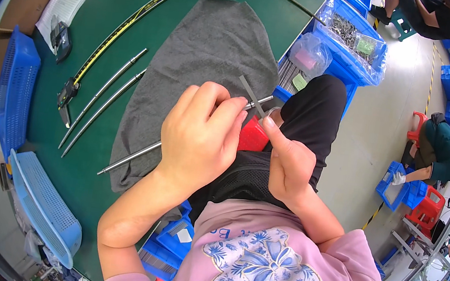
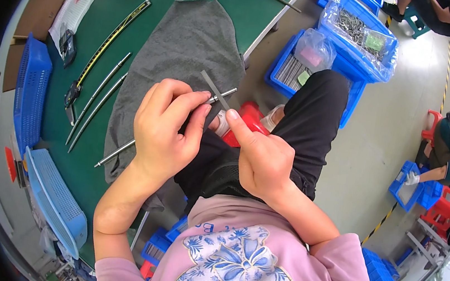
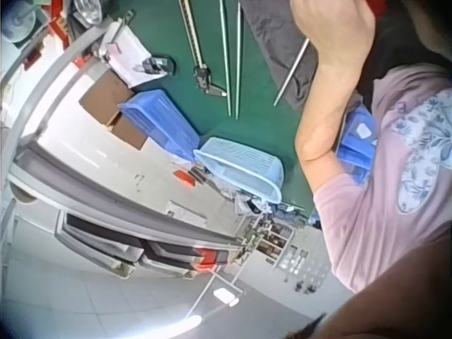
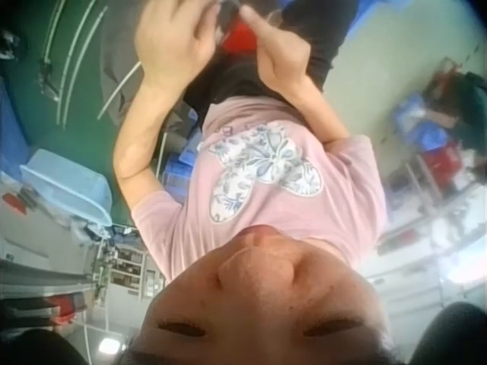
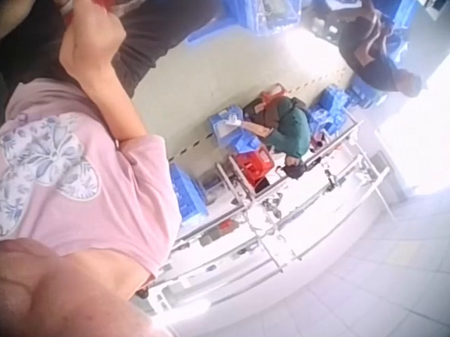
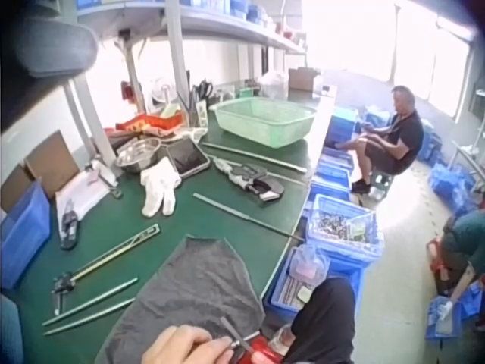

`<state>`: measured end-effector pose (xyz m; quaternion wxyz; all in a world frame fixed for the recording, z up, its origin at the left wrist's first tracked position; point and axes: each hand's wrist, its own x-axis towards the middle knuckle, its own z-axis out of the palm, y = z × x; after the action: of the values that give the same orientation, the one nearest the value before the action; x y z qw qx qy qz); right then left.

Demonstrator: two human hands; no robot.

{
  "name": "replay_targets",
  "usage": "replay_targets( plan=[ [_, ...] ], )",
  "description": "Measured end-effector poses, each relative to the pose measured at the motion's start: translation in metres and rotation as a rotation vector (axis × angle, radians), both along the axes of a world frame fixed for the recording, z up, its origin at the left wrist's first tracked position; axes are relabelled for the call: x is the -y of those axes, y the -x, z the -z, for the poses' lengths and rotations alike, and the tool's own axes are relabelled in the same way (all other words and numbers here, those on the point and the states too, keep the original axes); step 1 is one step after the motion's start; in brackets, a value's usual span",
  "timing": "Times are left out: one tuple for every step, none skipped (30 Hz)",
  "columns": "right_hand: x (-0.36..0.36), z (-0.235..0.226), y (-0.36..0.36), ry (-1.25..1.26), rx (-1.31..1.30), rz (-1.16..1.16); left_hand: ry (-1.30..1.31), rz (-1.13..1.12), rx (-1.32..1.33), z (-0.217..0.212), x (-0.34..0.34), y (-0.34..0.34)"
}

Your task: Assembling a small metal component onto a long metal rod and using a file for adjustment at a manufacturing workbench.

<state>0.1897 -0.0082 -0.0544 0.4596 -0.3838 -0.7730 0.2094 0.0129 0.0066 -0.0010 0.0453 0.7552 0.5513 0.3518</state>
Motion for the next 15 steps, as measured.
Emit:
replay_targets(
  plan=[
    [0.0,-0.001,0.0,0.01,0.025,-0.007,0.002,-0.007,0.0,0.0,0.0,0.0],
    [0.0,0.0,0.0,0.012,0.025,-0.007,0.004,-0.006,0.001,0.0,0.001,-0.001],
    [0.0,0.002,0.002,-0.024,0.03,0.02,0.005,-0.016,0.003,-0.001,0.001,-0.002],
    [-0.001,0.003,0.002,-0.059,0.034,0.047,0.006,-0.026,0.005,-0.001,0.0,-0.003],
    [0.0,0.003,0.002,-0.055,0.035,0.047,0.009,-0.027,0.005,0.0,0.0,-0.003],
    [0.002,0.003,0.001,-0.056,0.079,0.046,0.0,-0.01,0.04,0.001,-0.001,-0.004],
    [0.003,0.002,0.0,-0.056,0.123,0.045,-0.008,0.006,0.074,0.002,-0.001,-0.004],
    [0.002,0.0,0.001,-0.052,0.125,0.045,-0.005,0.007,0.076,0.003,-0.002,-0.004],
    [-0.001,-0.003,0.002,-0.074,0.148,0.055,0.004,0.023,0.085,0.002,-0.002,-0.004],
    [-0.003,-0.004,0.004,-0.096,0.17,0.065,0.012,0.04,0.095,0.003,-0.003,-0.004],
    [-0.006,-0.003,0.007,-0.093,0.173,0.066,0.015,0.042,0.097,0.003,-0.003,-0.004],
    [-0.01,0.0,0.012,-0.118,0.151,0.068,0.013,0.043,0.102,0.003,-0.003,-0.004],
    [-0.011,0.003,0.013,-0.144,0.129,0.069,0.011,0.044,0.107,0.003,-0.003,-0.004],
    [-0.008,0.008,0.013,-0.142,0.129,0.068,0.013,0.042,0.107,0.002,-0.003,-0.004],
    [-0.002,0.016,0.011,-0.154,0.114,0.087,0.017,0.043,0.109,0.002,-0.003,-0.005]
  ],
)
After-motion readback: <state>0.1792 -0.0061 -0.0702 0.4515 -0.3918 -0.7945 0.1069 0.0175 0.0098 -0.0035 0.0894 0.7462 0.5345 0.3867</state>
